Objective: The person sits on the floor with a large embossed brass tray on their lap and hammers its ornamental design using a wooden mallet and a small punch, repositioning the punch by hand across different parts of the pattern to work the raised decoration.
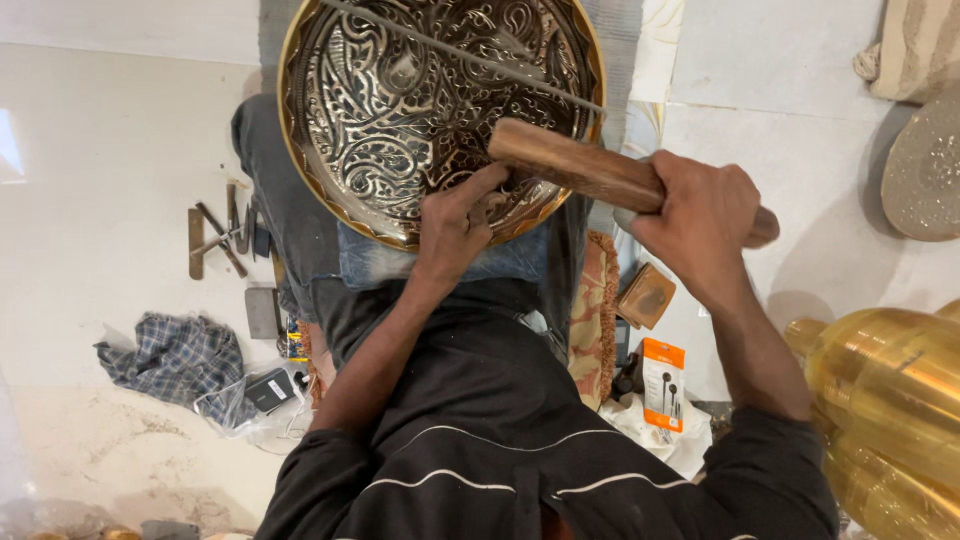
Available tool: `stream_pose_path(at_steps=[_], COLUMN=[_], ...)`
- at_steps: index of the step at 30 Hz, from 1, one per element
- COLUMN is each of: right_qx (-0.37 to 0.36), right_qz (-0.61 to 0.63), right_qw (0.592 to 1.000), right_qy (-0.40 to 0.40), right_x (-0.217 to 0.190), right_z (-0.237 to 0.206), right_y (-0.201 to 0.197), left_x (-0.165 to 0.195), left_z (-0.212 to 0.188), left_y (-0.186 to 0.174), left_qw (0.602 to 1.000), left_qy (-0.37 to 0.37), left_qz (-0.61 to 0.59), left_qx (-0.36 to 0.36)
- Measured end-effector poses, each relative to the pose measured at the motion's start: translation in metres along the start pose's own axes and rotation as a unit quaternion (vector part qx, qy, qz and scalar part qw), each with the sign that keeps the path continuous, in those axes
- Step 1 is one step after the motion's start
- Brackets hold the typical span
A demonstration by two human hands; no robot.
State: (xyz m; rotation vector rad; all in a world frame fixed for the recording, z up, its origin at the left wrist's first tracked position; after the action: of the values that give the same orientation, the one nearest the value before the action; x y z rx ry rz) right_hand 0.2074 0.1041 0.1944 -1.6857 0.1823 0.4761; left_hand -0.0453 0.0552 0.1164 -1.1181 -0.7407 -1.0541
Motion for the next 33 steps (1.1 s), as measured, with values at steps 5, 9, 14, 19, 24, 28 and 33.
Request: stream_pose_path(at_steps=[5,9,14,19,24,28,33], right_qx=[0.057,0.116,0.124,0.129,0.14,0.104,0.042], right_qz=[0.511,0.576,0.62,0.658,0.444,0.33,0.287], right_qw=[0.846,0.764,0.723,0.707,0.876,0.935,0.956], right_qy=[0.138,0.268,0.28,0.226,0.129,0.08,0.046], right_x=[0.019,0.001,-0.018,-0.004,-0.007,-0.028,-0.047], right_z=[-0.029,-0.084,-0.125,-0.124,-0.1,-0.076,-0.054], right_y=[0.064,0.142,0.185,0.18,0.133,0.105,0.076], left_x=[-0.006,-0.013,-0.01,-0.005,-0.003,-0.001,0.001], left_z=[-0.005,0.003,0.021,0.01,-0.001,-0.005,-0.006], left_y=[-0.032,-0.054,-0.043,-0.021,-0.027,-0.029,-0.026], left_qw=[0.956,0.916,0.929,0.985,0.993,0.997,0.996], left_qy=[-0.03,-0.113,-0.128,-0.094,-0.031,-0.022,-0.05], left_qz=[-0.239,-0.354,-0.343,-0.146,-0.108,-0.077,-0.058], left_qx=[0.169,0.15,0.055,-0.006,-0.031,-0.023,-0.051])
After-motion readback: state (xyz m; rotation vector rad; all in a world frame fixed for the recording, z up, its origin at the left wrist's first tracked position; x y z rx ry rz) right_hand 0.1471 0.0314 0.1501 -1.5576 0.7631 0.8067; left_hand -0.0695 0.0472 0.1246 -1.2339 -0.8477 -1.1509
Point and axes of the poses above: each hand's wrist, its own z-axis towards the middle knuckle, its own y-axis out of the palm, x = y × z, the point moved 8 cm from there along z, towards the middle knuckle, and after that the axes turned 2 degrees about y, right-handed, at the moved point
